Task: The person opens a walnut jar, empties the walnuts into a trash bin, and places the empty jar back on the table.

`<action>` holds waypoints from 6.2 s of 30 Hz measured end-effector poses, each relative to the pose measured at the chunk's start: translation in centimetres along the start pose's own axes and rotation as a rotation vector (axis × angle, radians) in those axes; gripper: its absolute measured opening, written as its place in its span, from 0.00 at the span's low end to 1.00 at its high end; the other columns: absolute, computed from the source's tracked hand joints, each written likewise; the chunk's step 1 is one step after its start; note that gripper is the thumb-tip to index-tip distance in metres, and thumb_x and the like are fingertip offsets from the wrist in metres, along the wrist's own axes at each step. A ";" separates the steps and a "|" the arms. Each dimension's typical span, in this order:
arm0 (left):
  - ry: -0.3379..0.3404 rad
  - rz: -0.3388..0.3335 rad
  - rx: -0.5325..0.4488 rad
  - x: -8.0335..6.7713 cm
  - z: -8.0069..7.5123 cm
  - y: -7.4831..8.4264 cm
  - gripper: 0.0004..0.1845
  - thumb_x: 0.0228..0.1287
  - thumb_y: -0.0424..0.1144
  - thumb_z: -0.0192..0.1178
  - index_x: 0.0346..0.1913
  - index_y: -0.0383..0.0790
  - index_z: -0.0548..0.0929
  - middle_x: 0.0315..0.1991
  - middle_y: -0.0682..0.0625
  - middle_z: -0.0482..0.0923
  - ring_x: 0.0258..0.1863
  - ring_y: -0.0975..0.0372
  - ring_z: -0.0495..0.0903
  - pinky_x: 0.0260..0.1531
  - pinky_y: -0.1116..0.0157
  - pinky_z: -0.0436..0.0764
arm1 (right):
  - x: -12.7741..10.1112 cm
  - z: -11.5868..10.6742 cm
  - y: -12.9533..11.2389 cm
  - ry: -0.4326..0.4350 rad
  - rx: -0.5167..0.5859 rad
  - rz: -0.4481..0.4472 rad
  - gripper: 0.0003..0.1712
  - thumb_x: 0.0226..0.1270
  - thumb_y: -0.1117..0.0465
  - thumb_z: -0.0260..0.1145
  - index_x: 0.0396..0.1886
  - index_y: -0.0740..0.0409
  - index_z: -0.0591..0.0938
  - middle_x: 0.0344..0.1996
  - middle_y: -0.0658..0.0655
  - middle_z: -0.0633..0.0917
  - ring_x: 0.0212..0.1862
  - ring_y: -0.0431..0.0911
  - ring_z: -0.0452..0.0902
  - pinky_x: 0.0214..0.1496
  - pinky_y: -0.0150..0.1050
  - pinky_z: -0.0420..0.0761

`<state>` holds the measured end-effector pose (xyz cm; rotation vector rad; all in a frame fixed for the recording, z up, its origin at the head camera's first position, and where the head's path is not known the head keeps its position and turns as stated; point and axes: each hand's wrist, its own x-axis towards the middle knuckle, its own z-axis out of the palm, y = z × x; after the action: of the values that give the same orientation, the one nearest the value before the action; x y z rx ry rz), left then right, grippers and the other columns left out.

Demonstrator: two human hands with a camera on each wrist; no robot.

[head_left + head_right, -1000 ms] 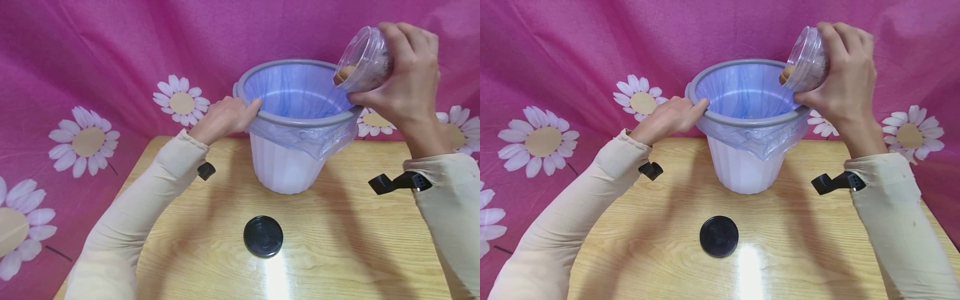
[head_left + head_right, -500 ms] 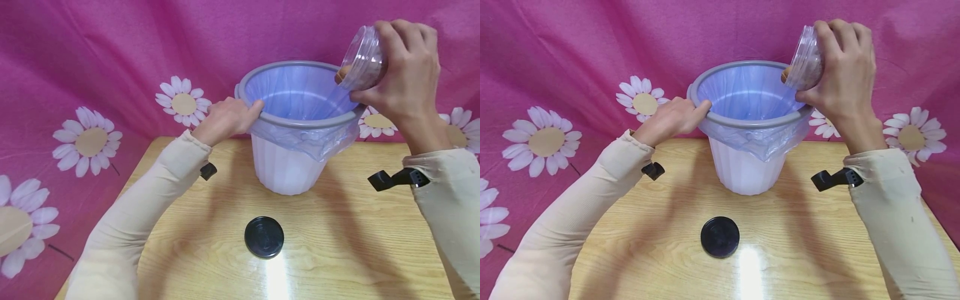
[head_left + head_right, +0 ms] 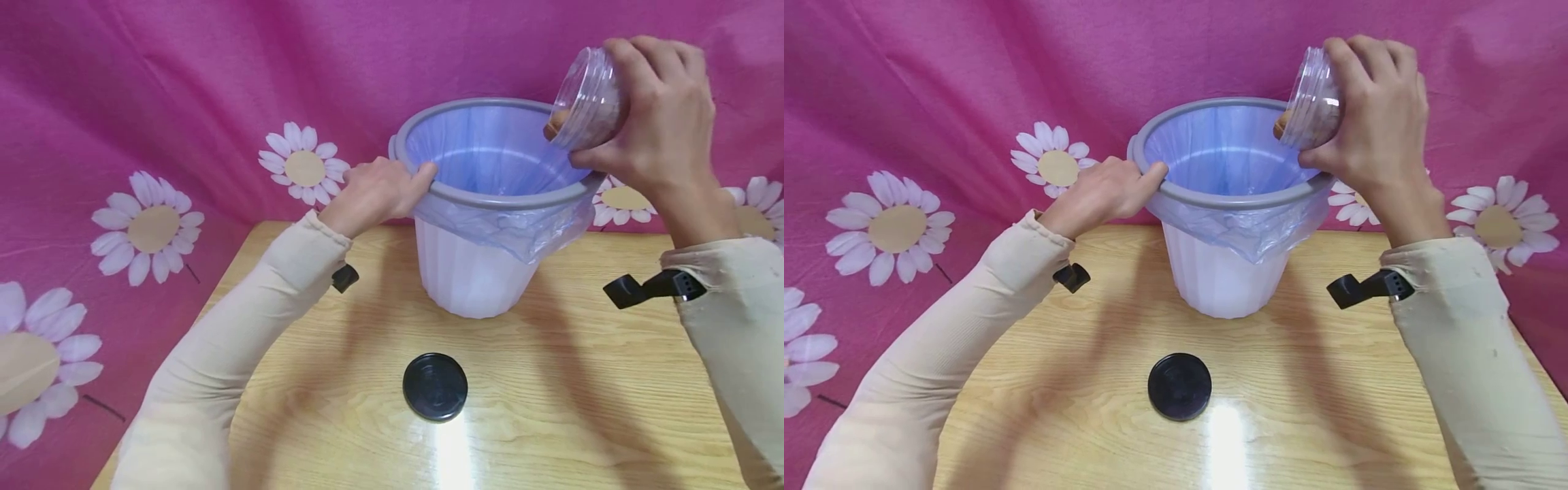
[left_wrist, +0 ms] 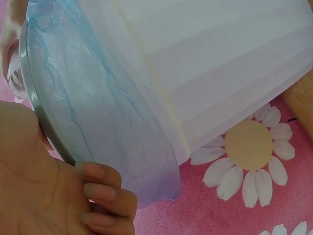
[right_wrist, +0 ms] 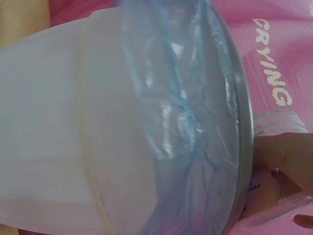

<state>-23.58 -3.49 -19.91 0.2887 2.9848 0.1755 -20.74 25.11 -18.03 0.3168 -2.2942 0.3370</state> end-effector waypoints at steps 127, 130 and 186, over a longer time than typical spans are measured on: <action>-0.029 0.064 -0.086 0.2 -0.1 -0.3 0.39 0.70 0.63 0.24 0.62 0.41 0.75 0.56 0.42 0.73 0.48 0.55 0.74 0.42 0.56 0.75 | -0.1 0.3 -0.7 -0.061 -0.035 0.004 0.61 0.24 0.66 0.84 0.69 0.55 0.68 0.66 0.63 0.69 0.68 0.59 0.56 0.60 0.61 0.62; -0.029 0.062 -0.091 0.1 -0.1 -0.4 0.39 0.70 0.63 0.24 0.62 0.41 0.75 0.54 0.42 0.72 0.46 0.55 0.73 0.41 0.57 0.75 | 0.1 0.4 -0.7 -0.040 -0.043 -0.015 0.60 0.26 0.66 0.84 0.69 0.54 0.68 0.66 0.62 0.69 0.68 0.58 0.56 0.59 0.61 0.62; -0.003 0.094 -0.100 0.1 -0.1 0.3 0.37 0.70 0.61 0.24 0.58 0.40 0.77 0.55 0.42 0.73 0.48 0.55 0.74 0.43 0.55 0.76 | 0.9 -0.6 -1.0 -0.024 -0.279 -0.310 0.51 0.32 0.74 0.69 0.65 0.51 0.68 0.64 0.65 0.69 0.69 0.60 0.56 0.53 0.66 0.64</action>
<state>-23.64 -3.20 -19.79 0.4175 2.9494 0.3329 -20.63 24.30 -16.77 0.5248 -2.2352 -0.1433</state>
